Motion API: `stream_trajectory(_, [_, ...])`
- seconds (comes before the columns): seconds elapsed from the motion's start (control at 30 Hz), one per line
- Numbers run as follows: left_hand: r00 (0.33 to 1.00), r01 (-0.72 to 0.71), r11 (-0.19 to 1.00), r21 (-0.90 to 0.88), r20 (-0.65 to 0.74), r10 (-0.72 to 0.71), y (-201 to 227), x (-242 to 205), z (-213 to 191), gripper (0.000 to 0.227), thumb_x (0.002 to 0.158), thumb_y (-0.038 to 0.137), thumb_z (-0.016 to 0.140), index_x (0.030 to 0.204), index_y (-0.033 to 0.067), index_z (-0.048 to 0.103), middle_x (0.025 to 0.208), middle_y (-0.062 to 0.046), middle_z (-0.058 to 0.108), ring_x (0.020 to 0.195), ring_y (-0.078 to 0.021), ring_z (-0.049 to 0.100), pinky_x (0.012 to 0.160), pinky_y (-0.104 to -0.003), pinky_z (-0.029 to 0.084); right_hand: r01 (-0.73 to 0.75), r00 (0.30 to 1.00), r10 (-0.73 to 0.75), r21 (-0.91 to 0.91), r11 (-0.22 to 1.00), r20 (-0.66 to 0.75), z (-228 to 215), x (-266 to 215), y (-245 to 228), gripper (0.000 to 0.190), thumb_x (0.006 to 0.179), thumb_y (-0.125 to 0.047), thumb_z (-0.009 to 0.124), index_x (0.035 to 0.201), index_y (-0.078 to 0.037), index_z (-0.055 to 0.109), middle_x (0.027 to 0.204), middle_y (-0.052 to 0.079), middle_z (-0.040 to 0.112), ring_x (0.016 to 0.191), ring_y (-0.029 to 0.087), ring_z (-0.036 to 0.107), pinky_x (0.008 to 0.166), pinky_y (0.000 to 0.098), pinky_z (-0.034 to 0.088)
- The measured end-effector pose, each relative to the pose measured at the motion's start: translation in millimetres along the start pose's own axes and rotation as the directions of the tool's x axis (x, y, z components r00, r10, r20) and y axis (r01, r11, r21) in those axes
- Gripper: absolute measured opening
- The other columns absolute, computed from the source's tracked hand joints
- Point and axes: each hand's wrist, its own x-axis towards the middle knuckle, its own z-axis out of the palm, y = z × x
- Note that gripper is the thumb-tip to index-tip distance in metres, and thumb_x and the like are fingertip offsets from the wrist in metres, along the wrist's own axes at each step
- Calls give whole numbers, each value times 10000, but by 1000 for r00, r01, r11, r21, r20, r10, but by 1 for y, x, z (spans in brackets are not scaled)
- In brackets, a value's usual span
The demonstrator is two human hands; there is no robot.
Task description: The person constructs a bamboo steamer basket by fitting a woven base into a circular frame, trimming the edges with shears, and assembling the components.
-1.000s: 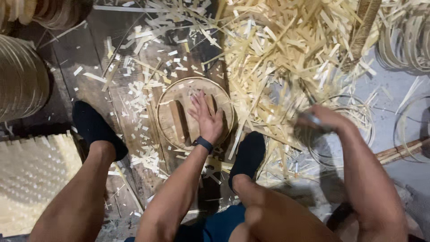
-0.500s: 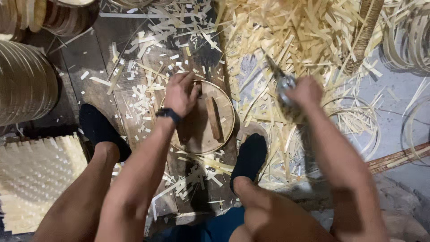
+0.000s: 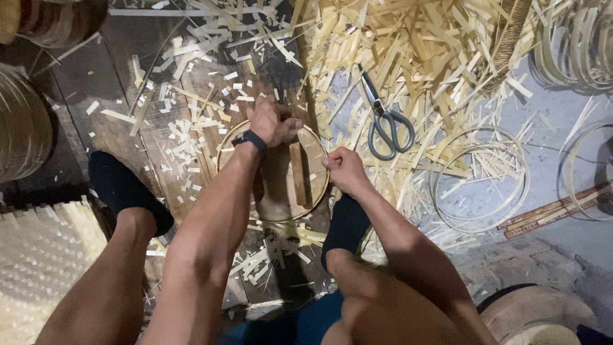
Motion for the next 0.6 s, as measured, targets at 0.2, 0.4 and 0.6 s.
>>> stream_trajectory(0.2, [989,-91,995,-34,-118,87,-4,-12,6,375,743,414,897,974,124,843,1004,-123,625,1053,-306,527,913,-471,349,94,981,-119,-163,982,-152,9,1,6,197,866,-175,769,809,-6,685,725,112,722,650,168,681,626,337,549])
stream_trajectory(0.4, [911,-229,973,-25,-357,205,-24,-30,-15,281,936,302,691,1112,121,814,1225,-172,686,1085,-353,657,936,-480,525,166,974,-182,-121,979,-136,5,-16,0,216,878,-196,790,946,-1,726,785,107,747,703,160,708,663,321,563])
stream_trajectory(0.6, [921,337,904,-263,-104,-374,-116,-108,-55,272,858,276,833,1053,90,800,883,-116,771,773,-243,721,758,-403,577,-57,996,43,192,980,78,10,-32,19,214,863,-137,783,981,27,714,795,87,748,647,143,711,543,291,592])
